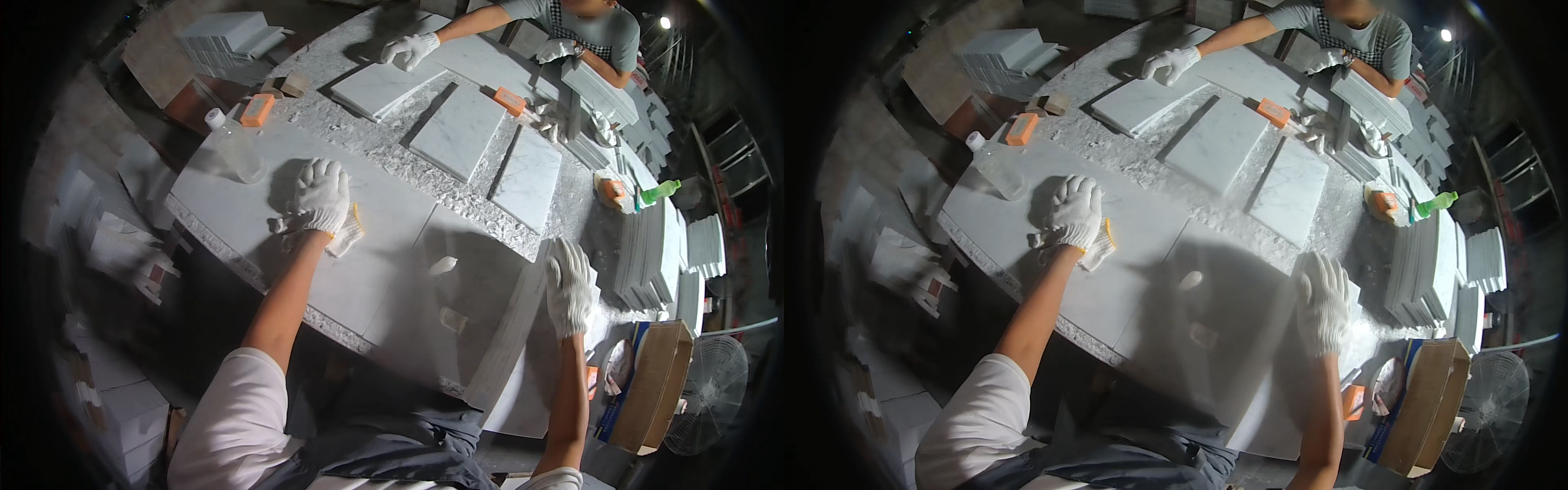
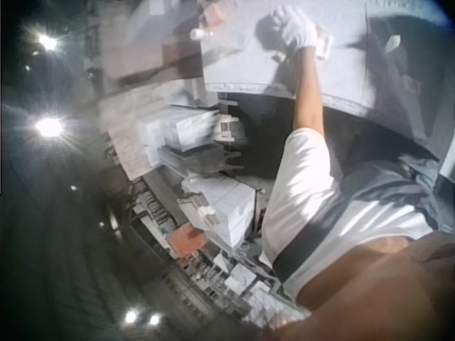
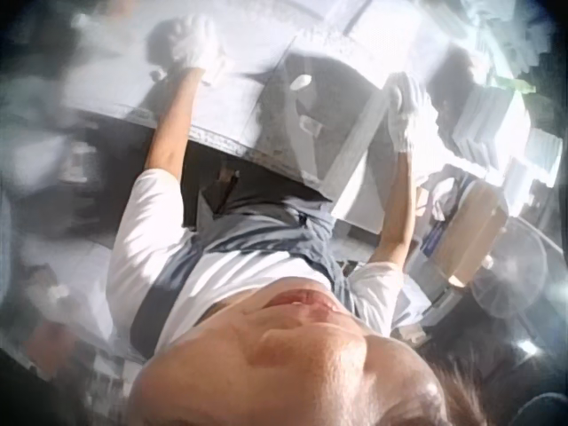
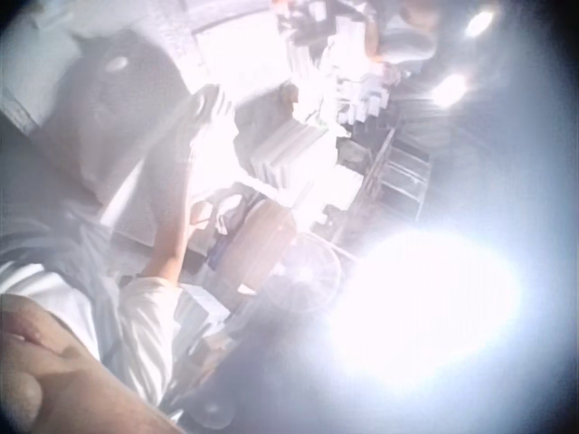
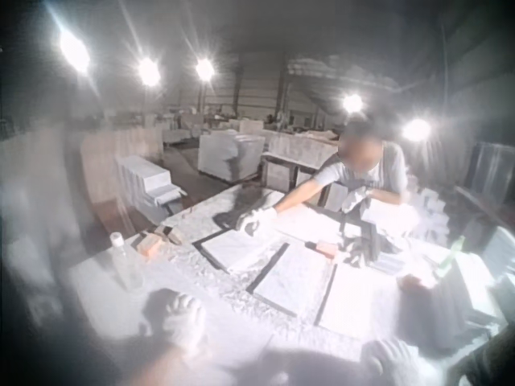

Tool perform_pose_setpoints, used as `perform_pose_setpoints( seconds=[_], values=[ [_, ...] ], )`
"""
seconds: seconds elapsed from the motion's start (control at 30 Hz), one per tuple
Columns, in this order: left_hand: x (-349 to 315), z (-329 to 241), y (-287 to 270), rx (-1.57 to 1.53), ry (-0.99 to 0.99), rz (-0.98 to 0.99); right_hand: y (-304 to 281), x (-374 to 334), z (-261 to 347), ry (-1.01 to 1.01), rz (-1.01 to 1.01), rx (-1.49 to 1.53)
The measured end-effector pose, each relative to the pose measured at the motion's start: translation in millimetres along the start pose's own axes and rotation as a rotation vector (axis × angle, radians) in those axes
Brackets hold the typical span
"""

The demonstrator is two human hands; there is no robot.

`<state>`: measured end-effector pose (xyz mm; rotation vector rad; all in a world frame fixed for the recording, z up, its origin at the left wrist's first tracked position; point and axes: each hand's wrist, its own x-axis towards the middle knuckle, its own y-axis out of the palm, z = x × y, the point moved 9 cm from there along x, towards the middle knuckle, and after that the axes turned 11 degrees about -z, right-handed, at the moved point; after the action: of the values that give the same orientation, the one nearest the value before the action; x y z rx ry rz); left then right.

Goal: The person picks up a white marble tile, uses a metal scraper to remove residue from its surface, and wipes it with a cloth. They repeat this process on several tiles, placing each cleaned tile on a nearby stack.

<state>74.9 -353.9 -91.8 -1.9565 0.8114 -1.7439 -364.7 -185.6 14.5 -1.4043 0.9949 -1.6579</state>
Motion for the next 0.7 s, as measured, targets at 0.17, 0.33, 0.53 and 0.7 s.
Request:
perform_pose_setpoints(
  seconds=[0.17,0.33,0.53,0.7],
  values=[
    [0.0,-4.7,4.4,0.020,0.062,0.031,36.2,38.9,14.5,0.071,0.103,0.131],
    [-3.7,-1.5,9.5,0.055,-0.001,0.106,34.3,43.7,18.4,0.124,0.117,0.205],
    [-3.3,-4.0,9.2,0.085,0.027,0.110,31.1,44.8,15.0,0.114,0.097,0.218],
    [-4.2,-1.7,12.8,0.041,-0.019,0.187,34.0,45.0,11.7,0.137,0.087,0.244]
  ],
)
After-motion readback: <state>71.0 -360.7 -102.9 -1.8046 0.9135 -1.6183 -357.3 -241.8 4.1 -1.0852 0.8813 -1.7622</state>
